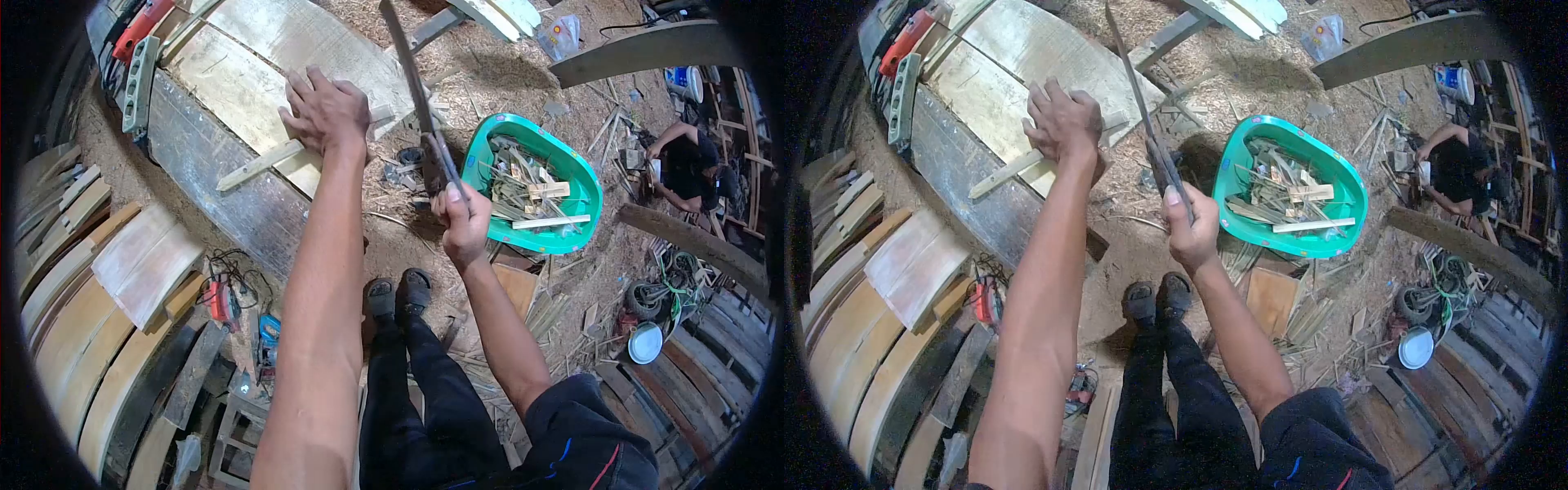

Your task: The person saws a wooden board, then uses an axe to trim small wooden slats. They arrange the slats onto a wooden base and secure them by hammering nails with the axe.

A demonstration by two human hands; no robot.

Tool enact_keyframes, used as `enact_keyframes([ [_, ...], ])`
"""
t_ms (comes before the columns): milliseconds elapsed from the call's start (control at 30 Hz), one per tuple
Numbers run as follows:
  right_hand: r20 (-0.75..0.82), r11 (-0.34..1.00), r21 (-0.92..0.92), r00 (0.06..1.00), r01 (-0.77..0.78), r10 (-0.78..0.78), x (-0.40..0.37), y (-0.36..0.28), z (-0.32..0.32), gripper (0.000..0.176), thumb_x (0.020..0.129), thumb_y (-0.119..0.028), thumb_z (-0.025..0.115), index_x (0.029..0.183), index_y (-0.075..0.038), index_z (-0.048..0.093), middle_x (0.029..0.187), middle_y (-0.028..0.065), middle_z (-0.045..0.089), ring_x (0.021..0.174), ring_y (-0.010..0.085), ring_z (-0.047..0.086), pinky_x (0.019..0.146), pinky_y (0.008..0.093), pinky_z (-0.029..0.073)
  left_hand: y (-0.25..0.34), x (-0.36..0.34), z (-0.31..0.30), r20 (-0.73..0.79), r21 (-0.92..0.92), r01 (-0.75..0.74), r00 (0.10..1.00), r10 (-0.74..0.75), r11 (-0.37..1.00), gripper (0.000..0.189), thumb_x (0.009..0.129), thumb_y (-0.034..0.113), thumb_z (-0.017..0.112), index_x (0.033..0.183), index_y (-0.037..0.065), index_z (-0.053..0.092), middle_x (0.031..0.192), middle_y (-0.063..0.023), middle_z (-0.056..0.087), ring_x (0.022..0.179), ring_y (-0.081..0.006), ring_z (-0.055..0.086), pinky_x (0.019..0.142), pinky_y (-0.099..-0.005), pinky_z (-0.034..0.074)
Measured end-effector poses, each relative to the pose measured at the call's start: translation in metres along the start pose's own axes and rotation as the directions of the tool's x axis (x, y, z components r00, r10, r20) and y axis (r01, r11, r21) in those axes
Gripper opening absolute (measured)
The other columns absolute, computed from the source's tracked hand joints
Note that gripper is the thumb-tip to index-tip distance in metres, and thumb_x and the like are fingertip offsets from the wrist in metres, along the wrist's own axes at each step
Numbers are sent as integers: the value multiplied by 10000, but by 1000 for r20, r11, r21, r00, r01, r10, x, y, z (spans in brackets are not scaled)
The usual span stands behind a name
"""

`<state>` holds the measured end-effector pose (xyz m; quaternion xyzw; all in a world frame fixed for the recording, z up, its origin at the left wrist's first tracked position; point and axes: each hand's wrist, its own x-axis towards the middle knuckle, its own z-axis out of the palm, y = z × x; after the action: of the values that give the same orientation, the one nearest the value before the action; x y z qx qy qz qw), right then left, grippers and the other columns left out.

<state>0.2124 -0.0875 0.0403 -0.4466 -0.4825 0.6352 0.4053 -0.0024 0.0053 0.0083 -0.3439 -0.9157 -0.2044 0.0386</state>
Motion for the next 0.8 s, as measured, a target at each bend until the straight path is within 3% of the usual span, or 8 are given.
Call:
enact_keyframes([
  [100,-14,984,-175,1000,12,-15,-23,15,-8,373,955,-306,528,688,-47,506,618,-42,443,573,58,383,513,251,310,0,1,4,-32,0,-14,999,14,1000,508,845,247,525,1316,57,505,1470,-213,374,1379,-325,353,1124,-588,181],
  [233,-18,971,-237,999,-43,40,-42,38,-8,384,970,-297,506,685,-40,490,636,17,507,578,82,424,537,249,312,0,-1,4,-39,-12,-14,999,14,1000,505,850,240,529,1315,45,498,1463,-217,377,1377,-330,353,1124,-594,181],
  [567,-12,986,-164,999,-33,31,-57,42,-8,352,975,-237,493,678,-48,475,628,3,468,564,76,383,532,244,289,1,-1,1,-30,-23,-20,999,19,1000,476,858,234,517,1294,46,501,1462,-230,365,1389,-333,335,1120,-606,185],
  [800,-34,969,-239,998,-60,54,-54,34,-1,360,938,-261,553,660,-42,484,567,-26,403,540,69,385,495,272,316,-1,1,7,-53,-26,-14,999,13,1000,455,851,226,526,1273,55,521,1462,-218,375,1387,-327,340,1115,-606,197],
])
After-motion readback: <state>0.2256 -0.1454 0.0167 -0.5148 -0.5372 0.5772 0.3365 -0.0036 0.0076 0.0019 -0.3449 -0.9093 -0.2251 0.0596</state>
